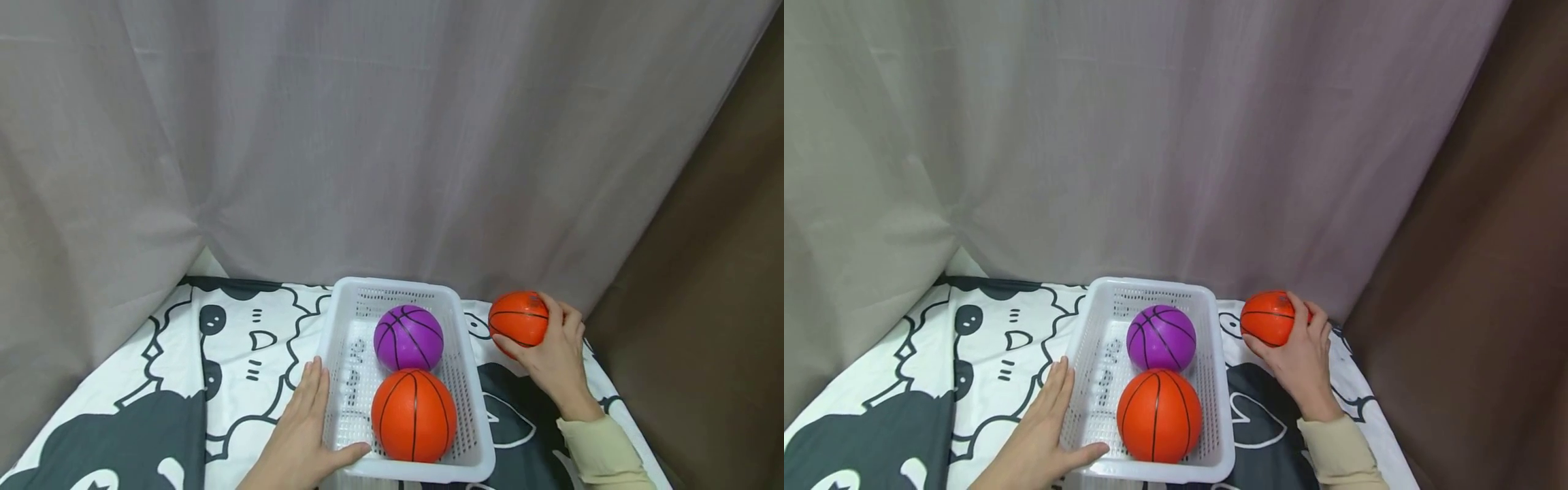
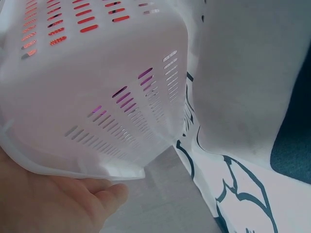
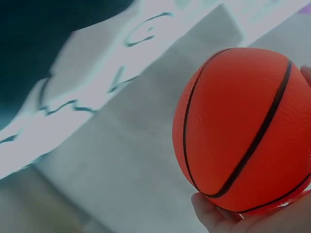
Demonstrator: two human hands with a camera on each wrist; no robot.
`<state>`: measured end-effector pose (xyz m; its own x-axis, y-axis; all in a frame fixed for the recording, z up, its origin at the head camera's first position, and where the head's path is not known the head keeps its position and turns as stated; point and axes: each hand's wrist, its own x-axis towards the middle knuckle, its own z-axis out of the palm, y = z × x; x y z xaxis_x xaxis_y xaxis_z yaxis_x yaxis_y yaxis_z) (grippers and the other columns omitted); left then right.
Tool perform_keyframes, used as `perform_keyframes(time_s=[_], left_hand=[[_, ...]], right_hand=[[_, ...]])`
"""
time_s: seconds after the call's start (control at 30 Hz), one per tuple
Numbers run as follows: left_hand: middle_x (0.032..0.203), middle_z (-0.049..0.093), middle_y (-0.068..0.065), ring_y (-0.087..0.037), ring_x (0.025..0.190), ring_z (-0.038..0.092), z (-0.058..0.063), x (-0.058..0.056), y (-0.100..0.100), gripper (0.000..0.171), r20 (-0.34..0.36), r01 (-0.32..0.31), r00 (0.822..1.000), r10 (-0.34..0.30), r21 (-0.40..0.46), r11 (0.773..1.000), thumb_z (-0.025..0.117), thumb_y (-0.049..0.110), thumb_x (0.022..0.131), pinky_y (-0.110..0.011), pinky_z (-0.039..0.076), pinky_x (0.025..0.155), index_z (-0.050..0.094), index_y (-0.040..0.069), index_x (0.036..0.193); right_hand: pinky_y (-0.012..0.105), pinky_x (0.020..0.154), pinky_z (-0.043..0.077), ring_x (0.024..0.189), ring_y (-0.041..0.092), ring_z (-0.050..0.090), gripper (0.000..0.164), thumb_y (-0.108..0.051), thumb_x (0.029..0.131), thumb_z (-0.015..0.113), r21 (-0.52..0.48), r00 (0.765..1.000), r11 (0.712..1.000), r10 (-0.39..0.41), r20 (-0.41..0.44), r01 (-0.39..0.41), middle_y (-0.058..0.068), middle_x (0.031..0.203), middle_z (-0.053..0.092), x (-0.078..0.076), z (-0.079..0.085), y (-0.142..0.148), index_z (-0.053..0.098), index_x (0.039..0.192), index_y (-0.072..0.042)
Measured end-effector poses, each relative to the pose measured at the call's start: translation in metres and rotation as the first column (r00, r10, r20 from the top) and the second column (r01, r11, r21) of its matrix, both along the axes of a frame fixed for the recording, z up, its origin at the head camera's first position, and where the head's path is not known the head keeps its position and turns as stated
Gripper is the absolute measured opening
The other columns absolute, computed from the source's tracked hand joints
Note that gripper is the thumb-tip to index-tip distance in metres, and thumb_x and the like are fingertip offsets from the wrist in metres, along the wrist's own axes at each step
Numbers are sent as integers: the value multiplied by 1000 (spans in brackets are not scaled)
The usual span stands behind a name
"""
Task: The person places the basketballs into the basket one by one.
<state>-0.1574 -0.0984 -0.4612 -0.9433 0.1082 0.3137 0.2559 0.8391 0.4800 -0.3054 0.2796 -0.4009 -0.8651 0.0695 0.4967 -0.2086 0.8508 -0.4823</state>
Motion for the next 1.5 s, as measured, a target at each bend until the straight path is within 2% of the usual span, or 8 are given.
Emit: perform_keyframes(time_s=[0.3, 0.5, 0.7, 0.8, 0.93, 1.13, 1.27, 1.5], left_hand=[[161, 6, -16, -31, 148, 7, 7, -2, -2, 125, 6, 23, 1000, -23, 1, 1000, 59, 82, 70, -50, 22, 114, 21, -5, 151], [162, 5, -15, -29, 148, 5, 10, 1, -2, 124, 32, 9, 999, -9, -12, 1000, 60, 81, 71, -50, 21, 114, 21, -5, 151], [162, 5, -15, -29, 148, 4, 11, 3, 0, 124, 46, 17, 999, -16, -31, 999, 60, 80, 71, -51, 22, 114, 19, -5, 151], [162, 5, -16, -30, 148, 5, 12, 4, 1, 124, 38, 26, 999, -24, -42, 999, 59, 81, 71, -50, 22, 114, 20, -5, 151], [162, 5, -16, -30, 148, 5, 14, 6, 1, 124, 37, 31, 999, -29, -39, 999, 61, 80, 70, -50, 21, 114, 20, -5, 151], [162, 4, -16, -29, 149, 4, 14, 8, 2, 127, 48, 38, 998, -37, -27, 999, 59, 83, 69, -50, 20, 114, 16, -3, 153], [162, 4, -14, -27, 149, 4, 13, 8, 2, 129, 57, 49, 997, -48, -14, 999, 58, 84, 68, -50, 20, 115, 10, 1, 155], [162, 4, -13, -26, 149, 3, 15, 5, 1, 131, 72, 48, 996, -48, 3, 999, 60, 84, 67, -50, 18, 115, 7, 2, 155]], right_hand=[[64, 82, 47, 121, 41, 35, 107, -38, 61, 92, 114, 972, 980, 179, -152, -163, 23, 140, 31, 24, 24, -43, 35, 148, -17], [63, 92, 40, 123, 46, 35, 104, -38, 57, 93, 409, 911, 878, 356, -208, -249, 26, 141, 32, 36, 26, -64, 42, 144, -13], [68, 96, 35, 129, 50, 31, 104, -39, 55, 94, 533, 882, 800, 432, -190, -277, 28, 143, 33, 45, 27, -74, 43, 144, -16], [65, 93, 37, 128, 48, 32, 104, -41, 55, 94, 516, 884, 809, 427, -189, -281, 27, 142, 33, 48, 27, -78, 44, 143, -16], [58, 89, 39, 124, 43, 33, 105, -46, 55, 93, 434, 912, 857, 378, -160, -279, 24, 142, 32, 53, 24, -85, 43, 142, -16], [56, 90, 43, 121, 40, 34, 110, -65, 63, 81, 342, 952, 898, 304, -29, -276, 22, 143, 27, 63, 20, -94, 31, 148, -16], [57, 91, 44, 118, 36, 39, 109, -75, 70, 67, 283, 958, 915, 282, 58, -286, 20, 142, 29, 72, 17, -95, 25, 151, -15], [60, 93, 37, 128, 38, 34, 84, -64, 86, 58, 283, 965, 923, 245, 90, -261, 22, 143, 36, 80, 11, -87, 43, 136, 2]])
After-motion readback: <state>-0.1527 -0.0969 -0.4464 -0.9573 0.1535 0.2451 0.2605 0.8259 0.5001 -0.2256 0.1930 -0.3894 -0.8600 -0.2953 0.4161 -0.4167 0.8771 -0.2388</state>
